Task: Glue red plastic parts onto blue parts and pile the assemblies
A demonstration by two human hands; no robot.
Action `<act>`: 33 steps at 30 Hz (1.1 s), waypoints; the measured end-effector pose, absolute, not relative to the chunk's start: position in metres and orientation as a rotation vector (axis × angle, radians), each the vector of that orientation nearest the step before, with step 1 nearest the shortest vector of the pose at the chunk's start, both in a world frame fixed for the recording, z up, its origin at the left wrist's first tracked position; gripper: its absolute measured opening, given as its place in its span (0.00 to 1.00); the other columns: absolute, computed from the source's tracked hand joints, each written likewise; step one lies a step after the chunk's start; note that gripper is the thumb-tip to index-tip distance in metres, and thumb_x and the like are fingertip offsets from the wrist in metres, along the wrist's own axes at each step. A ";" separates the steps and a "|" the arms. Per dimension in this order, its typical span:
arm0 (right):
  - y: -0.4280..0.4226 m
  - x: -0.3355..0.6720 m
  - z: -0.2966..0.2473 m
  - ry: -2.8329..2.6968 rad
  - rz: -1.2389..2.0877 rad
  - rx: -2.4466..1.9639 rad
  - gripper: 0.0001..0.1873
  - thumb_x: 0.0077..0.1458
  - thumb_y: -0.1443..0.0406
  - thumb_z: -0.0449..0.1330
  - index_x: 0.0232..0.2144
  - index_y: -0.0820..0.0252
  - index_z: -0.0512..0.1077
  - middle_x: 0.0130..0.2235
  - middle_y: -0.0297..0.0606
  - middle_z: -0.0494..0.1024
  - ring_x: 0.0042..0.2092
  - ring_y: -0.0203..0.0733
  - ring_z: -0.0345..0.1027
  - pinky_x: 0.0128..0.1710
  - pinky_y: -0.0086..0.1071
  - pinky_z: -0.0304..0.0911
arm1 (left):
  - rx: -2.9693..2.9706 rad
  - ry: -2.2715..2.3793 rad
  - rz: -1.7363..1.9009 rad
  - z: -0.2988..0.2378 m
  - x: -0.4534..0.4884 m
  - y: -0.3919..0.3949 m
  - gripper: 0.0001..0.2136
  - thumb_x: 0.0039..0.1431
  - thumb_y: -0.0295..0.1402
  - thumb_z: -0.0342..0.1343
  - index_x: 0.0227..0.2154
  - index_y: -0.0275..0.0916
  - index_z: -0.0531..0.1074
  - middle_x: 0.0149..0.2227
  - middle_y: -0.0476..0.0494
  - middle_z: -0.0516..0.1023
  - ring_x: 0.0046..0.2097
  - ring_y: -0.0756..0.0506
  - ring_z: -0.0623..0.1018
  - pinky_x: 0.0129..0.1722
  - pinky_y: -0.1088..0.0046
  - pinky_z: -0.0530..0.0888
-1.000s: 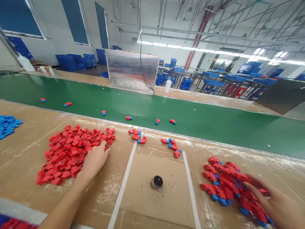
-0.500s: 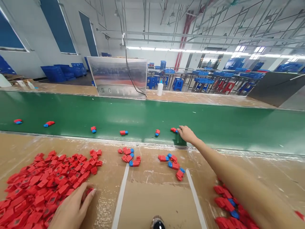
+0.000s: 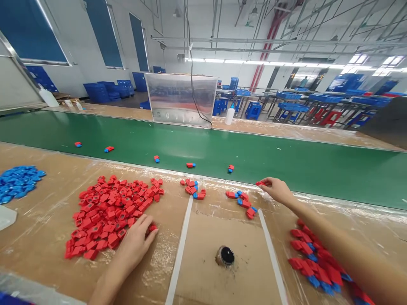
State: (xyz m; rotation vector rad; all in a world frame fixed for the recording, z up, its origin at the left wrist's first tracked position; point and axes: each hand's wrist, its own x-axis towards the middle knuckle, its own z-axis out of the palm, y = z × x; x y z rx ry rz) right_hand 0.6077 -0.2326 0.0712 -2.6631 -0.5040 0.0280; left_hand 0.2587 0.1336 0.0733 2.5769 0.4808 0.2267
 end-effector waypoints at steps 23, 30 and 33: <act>-0.228 0.364 0.080 -1.242 -0.127 -2.204 0.10 0.66 0.63 0.51 0.45 0.58 0.70 0.40 0.42 0.77 0.40 0.45 0.74 0.37 0.36 0.70 | 1.771 0.217 0.014 0.048 0.241 -0.031 0.15 0.58 0.34 0.55 0.48 0.38 0.74 0.33 0.46 0.75 0.34 0.46 0.72 0.36 0.73 0.69; -0.225 0.365 0.081 -1.283 -0.105 -2.165 0.10 0.67 0.64 0.51 0.45 0.57 0.71 0.42 0.42 0.76 0.42 0.45 0.73 0.40 0.36 0.70 | 1.632 0.217 -0.013 0.039 0.237 -0.030 0.13 0.56 0.35 0.57 0.44 0.36 0.74 0.28 0.49 0.69 0.30 0.48 0.70 0.30 0.75 0.69; -0.223 0.363 0.083 -1.304 -0.110 -2.145 0.10 0.67 0.64 0.51 0.45 0.57 0.72 0.42 0.42 0.76 0.42 0.45 0.73 0.40 0.36 0.70 | 1.674 0.208 -0.001 0.042 0.237 -0.030 0.11 0.56 0.34 0.58 0.41 0.38 0.75 0.28 0.50 0.69 0.31 0.49 0.70 0.31 0.76 0.68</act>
